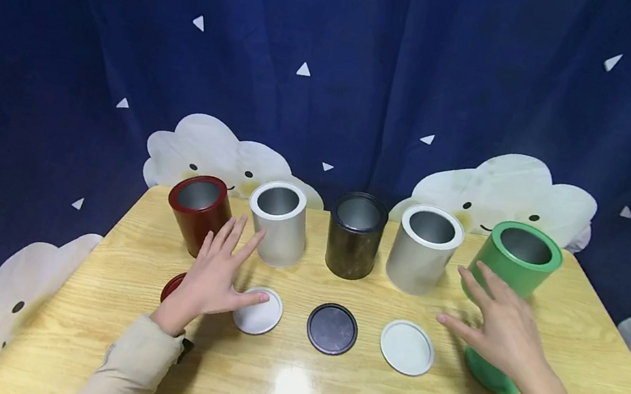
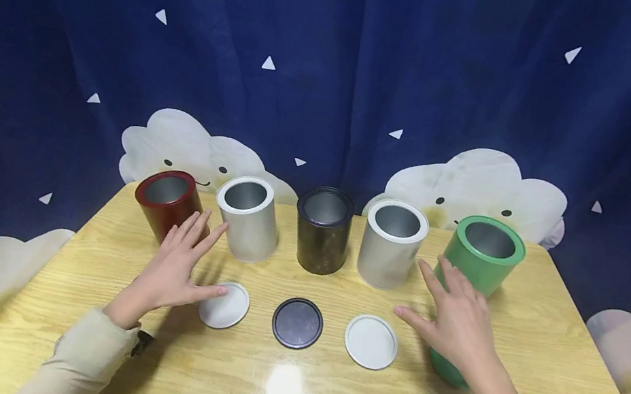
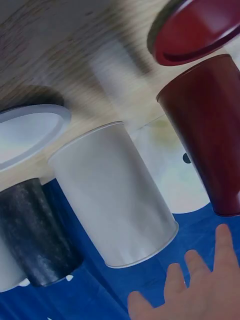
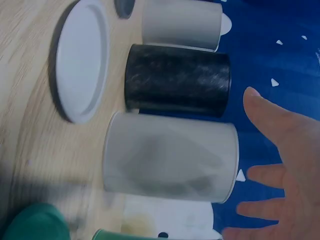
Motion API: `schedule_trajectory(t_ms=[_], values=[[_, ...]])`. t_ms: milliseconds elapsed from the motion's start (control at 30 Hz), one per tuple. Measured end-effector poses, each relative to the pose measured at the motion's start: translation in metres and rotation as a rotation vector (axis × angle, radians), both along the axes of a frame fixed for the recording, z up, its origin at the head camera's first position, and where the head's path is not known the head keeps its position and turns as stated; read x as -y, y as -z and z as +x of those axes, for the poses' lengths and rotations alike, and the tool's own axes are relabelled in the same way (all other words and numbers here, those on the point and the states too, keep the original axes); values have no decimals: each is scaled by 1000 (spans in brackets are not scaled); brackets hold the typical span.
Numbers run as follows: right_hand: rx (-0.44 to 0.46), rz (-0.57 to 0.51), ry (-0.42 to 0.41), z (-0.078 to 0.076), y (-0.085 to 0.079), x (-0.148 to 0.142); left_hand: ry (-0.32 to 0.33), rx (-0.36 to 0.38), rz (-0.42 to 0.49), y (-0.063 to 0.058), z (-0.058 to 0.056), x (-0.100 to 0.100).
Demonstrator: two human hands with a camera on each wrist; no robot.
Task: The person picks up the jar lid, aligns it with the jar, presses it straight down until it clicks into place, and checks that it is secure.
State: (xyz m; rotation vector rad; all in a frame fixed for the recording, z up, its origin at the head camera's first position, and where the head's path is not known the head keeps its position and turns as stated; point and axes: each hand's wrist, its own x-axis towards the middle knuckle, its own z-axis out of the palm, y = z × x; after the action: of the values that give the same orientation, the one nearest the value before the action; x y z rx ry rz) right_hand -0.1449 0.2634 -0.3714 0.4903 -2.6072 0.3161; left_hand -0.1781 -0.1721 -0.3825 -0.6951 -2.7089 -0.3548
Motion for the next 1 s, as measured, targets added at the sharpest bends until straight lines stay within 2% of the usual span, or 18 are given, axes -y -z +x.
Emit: schedule_trajectory(t_ms=[233, 433, 633, 867, 1000], values=[[9, -91, -78, 5, -8, 17, 104, -107, 101, -6, 2, 16], [-33, -116, -116, 4, -14, 28, 165, -135, 168, -13, 5, 28], [-30, -159, -167, 0, -19, 43, 224, -126, 230, -15, 7, 40], [-8, -190, -217, -7, -21, 62, 243, -81, 279, -17, 11, 54], [-11, -214, -277, -12, -17, 76, 257, -51, 314, -16, 13, 63]])
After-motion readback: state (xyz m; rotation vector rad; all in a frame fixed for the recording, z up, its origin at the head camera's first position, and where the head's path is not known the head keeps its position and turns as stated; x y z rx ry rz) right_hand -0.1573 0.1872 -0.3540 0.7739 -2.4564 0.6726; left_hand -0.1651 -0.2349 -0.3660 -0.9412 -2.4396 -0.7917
